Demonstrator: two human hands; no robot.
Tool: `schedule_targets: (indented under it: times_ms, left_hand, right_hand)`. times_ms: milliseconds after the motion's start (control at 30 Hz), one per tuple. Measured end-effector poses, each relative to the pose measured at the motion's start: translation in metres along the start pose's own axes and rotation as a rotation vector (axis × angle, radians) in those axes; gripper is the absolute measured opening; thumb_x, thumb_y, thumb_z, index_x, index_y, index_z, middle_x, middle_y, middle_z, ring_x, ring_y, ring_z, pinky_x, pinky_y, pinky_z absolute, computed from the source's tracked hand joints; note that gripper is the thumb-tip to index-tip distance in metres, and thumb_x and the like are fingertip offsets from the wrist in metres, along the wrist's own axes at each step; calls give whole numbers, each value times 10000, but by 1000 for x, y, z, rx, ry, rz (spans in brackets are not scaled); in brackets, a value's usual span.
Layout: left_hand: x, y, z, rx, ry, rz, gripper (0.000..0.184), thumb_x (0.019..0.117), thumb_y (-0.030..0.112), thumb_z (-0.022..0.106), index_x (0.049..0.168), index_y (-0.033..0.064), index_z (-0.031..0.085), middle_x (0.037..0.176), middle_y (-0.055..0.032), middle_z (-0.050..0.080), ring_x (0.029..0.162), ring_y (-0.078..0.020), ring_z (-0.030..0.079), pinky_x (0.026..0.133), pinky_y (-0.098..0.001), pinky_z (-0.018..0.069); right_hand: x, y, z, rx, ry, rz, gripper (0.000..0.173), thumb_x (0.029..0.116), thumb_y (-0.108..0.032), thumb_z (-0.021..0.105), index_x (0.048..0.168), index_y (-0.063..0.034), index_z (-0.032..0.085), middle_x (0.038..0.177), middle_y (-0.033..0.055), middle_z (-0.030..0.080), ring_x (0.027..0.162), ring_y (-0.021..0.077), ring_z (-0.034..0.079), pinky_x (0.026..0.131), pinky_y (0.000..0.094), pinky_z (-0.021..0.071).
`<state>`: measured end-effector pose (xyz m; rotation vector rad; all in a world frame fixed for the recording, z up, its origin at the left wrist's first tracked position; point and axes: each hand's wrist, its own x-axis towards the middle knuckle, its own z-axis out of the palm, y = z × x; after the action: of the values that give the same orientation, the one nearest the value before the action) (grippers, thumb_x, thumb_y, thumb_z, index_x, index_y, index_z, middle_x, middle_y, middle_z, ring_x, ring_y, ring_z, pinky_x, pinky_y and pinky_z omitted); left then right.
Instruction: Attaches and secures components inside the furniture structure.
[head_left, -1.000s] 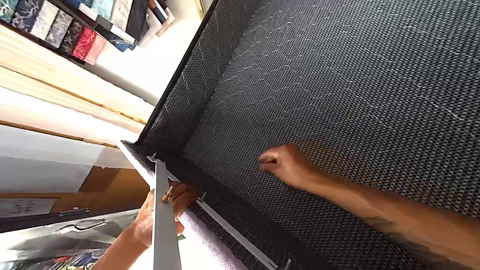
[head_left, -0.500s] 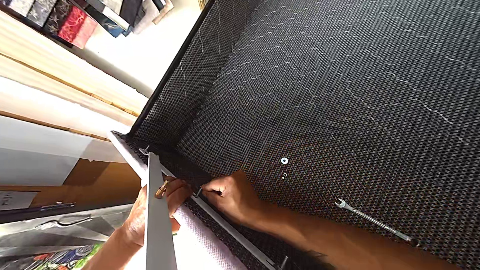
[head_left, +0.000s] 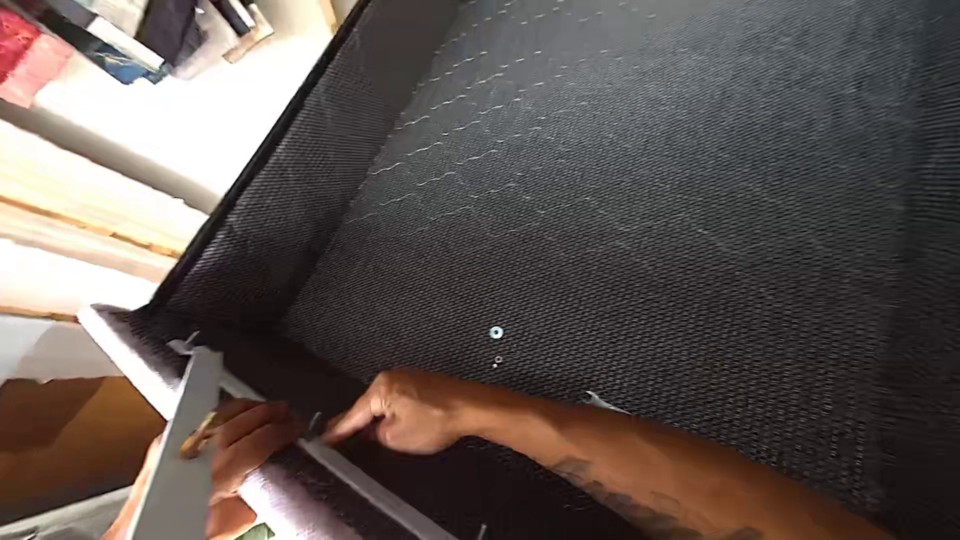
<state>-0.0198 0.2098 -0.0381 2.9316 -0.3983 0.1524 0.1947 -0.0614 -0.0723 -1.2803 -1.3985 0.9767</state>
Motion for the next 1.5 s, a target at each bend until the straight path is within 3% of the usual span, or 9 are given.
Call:
schedule_targets:
  times_ms: [100,200,300,467,567,700,867,1200,1500]
  left_hand:
    - [3,1,-2,-2,-3,24,325,870,481,634,1074,260,757,1056,47,736,1026,-127,667,969,-396,497]
    - [8,4,-3,21,5,39,330,870,500,616,1020,237,749,1003,36,728,989,-125,667,916,-378,512]
    - [7,6,-4,27,1,38,319,883,491,606,1009,236,750,1006,39,734,1001,-120,670,937,-377,509]
    - [6,7,-4,11,-5,4,335,868,497,636,1032,232,758,1033,39,734,1012,-125,668,951,-398,504]
    - [9,12,-9,27,-9,24,324,852,459,666,1033,204,750,1036,19,730,1008,-148,670,934,-406,516]
    - [12,17,-10,34,0,5,340,841,463,682,1064,214,745,1056,32,722,1036,-133,658,969,-389,499]
    - [8,11,-7,27,20,21,320,838,439,688,1067,222,743,1051,47,723,1031,-126,660,968,-393,508]
    - [17,20,-9,27,11,11,276,879,410,654,1049,210,740,1009,35,711,990,-127,661,933,-384,518]
    - [18,22,-10,39,15,10,274,867,412,664,1028,204,741,998,32,715,979,-129,668,912,-382,530]
  right_hand:
    - [-26,50,-46,-421,221,182,219,909,12,661,1079,-75,766,969,112,747,919,275,719,818,506,590]
    - [-56,88,-72,-774,31,418,75,940,-100,675,992,-97,729,947,114,692,883,316,689,746,527,578]
    - [-71,90,-59,-780,-215,523,107,983,-112,636,1010,-102,740,986,123,701,910,335,693,761,555,580]
    - [-86,106,-46,-850,-238,528,144,1002,-77,576,937,-48,702,989,141,683,910,338,688,763,528,580]
    - [-79,111,-48,-722,-112,429,146,995,-137,605,953,-59,722,955,129,696,899,321,694,794,534,576]
    - [-23,66,-30,-216,251,151,147,961,-221,709,1050,-147,799,933,3,768,864,122,724,839,406,598]
    - [38,22,13,61,287,-91,107,918,-175,760,1003,-148,820,888,-37,778,815,44,715,781,339,605]
    - [47,13,15,35,202,-12,167,986,-222,681,969,-113,806,768,-10,742,680,64,678,687,308,579]
    - [39,13,25,221,210,33,137,996,-113,653,1044,-68,773,843,26,762,728,86,726,721,290,631]
